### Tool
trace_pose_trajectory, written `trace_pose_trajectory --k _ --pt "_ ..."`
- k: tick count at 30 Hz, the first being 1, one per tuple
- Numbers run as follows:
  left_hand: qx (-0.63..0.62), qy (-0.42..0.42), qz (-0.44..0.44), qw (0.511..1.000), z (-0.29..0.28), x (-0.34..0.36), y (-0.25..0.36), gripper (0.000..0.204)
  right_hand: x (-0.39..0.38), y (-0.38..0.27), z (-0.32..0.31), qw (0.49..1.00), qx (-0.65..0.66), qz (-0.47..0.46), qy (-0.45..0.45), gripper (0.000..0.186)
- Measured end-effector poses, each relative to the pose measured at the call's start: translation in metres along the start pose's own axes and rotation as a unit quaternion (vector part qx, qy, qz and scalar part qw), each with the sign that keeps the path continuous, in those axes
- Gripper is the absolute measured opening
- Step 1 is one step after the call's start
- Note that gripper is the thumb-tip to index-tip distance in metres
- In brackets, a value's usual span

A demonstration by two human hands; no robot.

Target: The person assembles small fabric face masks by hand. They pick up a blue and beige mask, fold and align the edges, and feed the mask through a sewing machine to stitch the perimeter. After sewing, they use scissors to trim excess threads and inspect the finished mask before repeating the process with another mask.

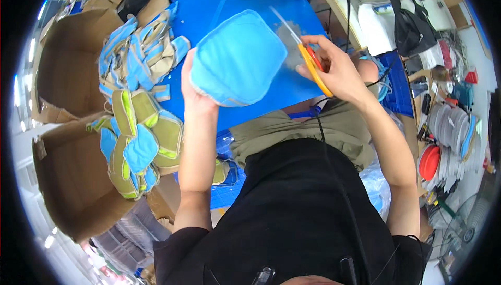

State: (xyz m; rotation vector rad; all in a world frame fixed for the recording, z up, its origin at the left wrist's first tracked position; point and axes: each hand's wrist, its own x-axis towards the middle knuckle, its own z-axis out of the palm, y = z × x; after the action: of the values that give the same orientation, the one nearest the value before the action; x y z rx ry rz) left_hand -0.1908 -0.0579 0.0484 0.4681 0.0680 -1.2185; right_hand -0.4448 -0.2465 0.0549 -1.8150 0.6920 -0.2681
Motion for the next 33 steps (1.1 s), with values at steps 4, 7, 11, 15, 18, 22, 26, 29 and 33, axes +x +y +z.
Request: trace_pose_trajectory --k 4,7,11,15,18,22,26,29,33 --pt "0.039 0.049 0.021 0.998 0.023 0.001 -0.012 0.03 0.001 -0.039 0.011 0.994 -0.037 -0.107 -0.015 0.069" --pt "0.022 0.026 0.002 0.999 0.022 -0.003 -0.011 0.031 0.01 -0.051 0.021 0.989 -0.074 -0.128 -0.025 0.064" --pt "0.034 0.051 0.018 0.998 0.026 -0.009 -0.011 0.034 0.016 -0.064 0.028 0.996 0.0 -0.052 -0.076 0.056" --pt "0.051 0.019 0.029 0.998 0.023 -0.035 0.006 0.037 0.02 -0.029 0.025 0.996 -0.077 -0.04 0.018 0.048" --pt "0.049 -0.034 0.039 0.997 0.0 -0.05 0.03 0.042 0.03 0.055 0.028 0.967 -0.217 -0.109 0.08 0.046" --pt "0.035 0.024 0.088 0.995 0.009 -0.061 0.031 0.046 0.038 0.02 0.002 0.914 -0.295 -0.234 0.147 0.04" --pt "0.053 0.009 0.116 0.992 0.021 -0.049 0.035 0.043 0.066 -0.055 -0.081 0.882 -0.132 -0.227 0.393 0.03" --pt "0.051 0.003 0.109 0.993 0.034 -0.043 0.034 0.04 0.096 -0.067 -0.138 0.873 -0.219 -0.201 0.386 0.019" --pt "0.109 -0.033 0.163 0.98 0.0 -0.034 0.045 0.037 0.109 -0.071 -0.157 0.859 -0.288 -0.198 0.373 0.018"
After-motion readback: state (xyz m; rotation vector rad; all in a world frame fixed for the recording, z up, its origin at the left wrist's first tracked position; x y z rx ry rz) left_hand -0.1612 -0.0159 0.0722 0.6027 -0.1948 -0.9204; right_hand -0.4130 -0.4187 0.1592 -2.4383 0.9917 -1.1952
